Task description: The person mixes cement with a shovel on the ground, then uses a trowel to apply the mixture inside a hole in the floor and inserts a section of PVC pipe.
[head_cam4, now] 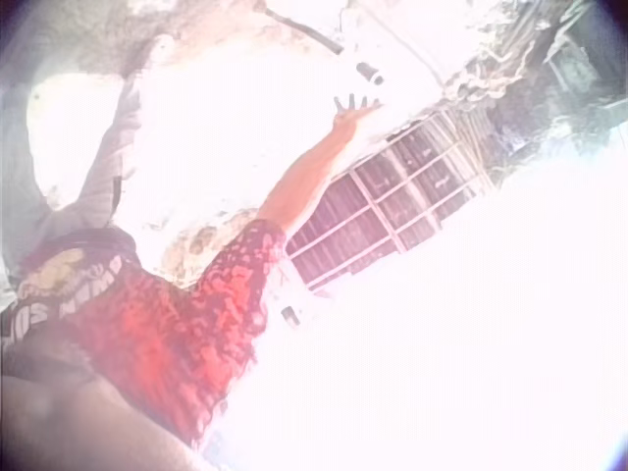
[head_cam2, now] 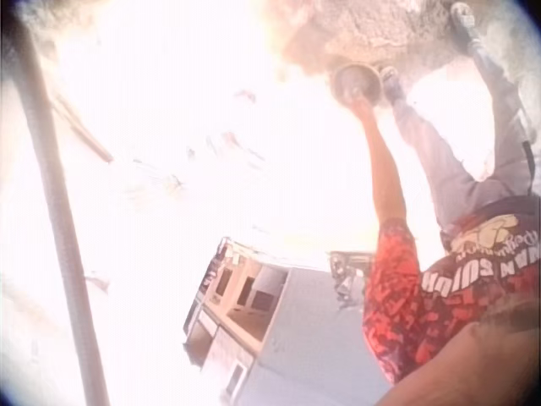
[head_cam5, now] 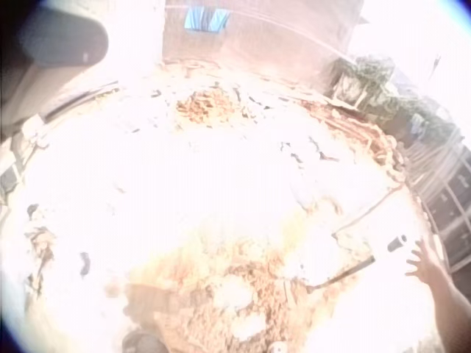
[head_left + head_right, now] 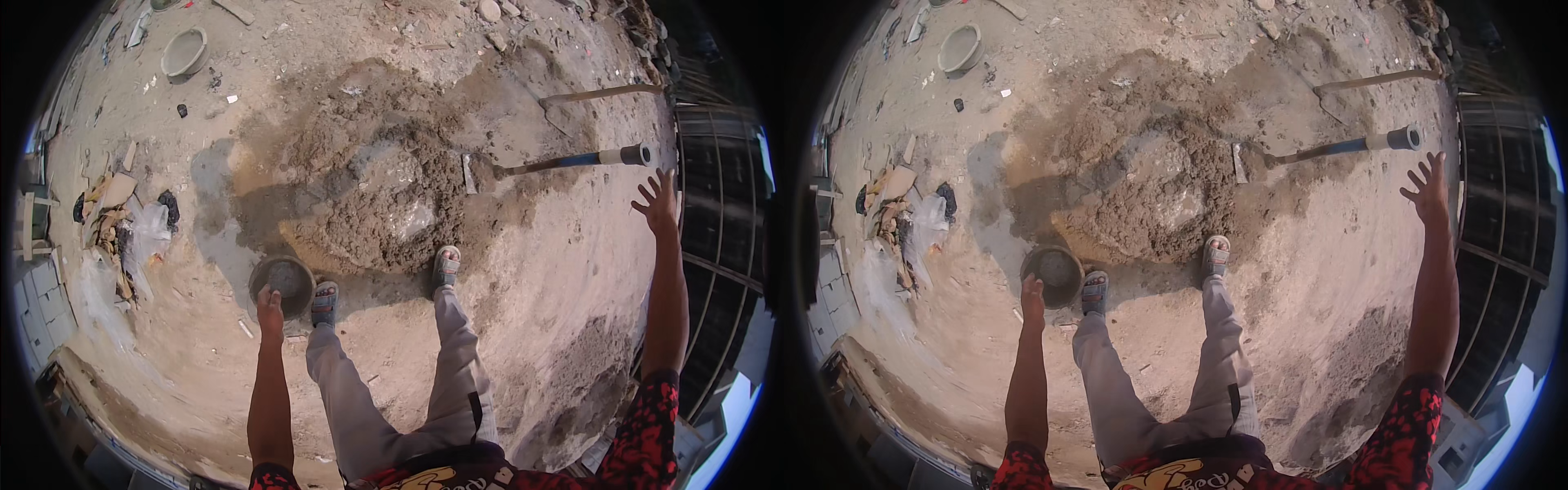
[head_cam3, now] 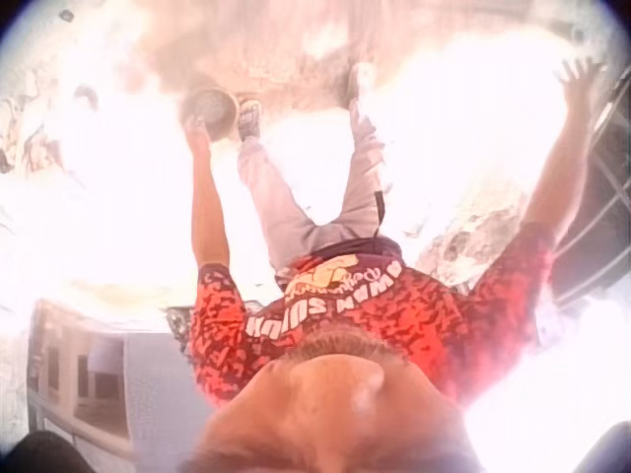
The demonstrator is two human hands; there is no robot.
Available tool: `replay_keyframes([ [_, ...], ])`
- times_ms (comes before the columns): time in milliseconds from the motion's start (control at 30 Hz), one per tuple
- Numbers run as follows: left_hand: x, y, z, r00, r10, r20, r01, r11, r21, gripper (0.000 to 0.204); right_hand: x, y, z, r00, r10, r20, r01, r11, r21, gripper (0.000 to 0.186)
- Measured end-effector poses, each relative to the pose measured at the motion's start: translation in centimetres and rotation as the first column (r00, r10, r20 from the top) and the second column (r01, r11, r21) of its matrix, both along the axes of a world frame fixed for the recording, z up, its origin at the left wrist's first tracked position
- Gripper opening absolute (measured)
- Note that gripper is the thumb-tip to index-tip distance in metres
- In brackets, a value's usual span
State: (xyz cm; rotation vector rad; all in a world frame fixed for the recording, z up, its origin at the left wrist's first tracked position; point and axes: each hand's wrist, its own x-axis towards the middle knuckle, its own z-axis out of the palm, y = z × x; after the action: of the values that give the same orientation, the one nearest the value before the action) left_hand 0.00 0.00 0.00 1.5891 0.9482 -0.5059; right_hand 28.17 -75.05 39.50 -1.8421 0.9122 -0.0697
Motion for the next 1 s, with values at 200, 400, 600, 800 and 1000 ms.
replay_keyframes([
  [200, 16.7, -27.8, 25.9, 0.966, 0.131, 0.221, 0.0, 0.86, -0.51, 0.057, 11.6, -7.8, -4.5, 0.899, 0.438, 0.028, -0.374, 0.733, 0.569, 0.052],
  [400, 29.2, -48.4, 32.9, 0.749, -0.255, 0.611, 0.528, 0.787, -0.319, 0.084, 4.2, -2.3, -13.5, 0.832, 0.554, 0.028, -0.467, 0.674, 0.572, 0.034],
  [600, 29.2, -51.6, 32.9, 0.322, -0.879, 0.352, 0.937, 0.242, -0.252, 0.097, 2.0, 3.9, -20.0, 0.858, 0.173, -0.485, 0.257, 0.672, 0.695, 0.027],
  [800, 25.2, -42.9, 27.2, 0.641, -0.693, 0.33, 0.725, 0.406, -0.556, 0.091, -0.1, 9.9, -29.2, 0.886, 0.206, -0.415, 0.127, 0.753, 0.645, 0.014],
  [1000, 16.1, -30.2, 18.5, 0.836, -0.548, -0.035, 0.294, 0.501, -0.814, 0.072, -5.7, 21.2, -37.1, 0.869, 0.142, -0.473, 0.106, 0.881, 0.46, 0.012],
])
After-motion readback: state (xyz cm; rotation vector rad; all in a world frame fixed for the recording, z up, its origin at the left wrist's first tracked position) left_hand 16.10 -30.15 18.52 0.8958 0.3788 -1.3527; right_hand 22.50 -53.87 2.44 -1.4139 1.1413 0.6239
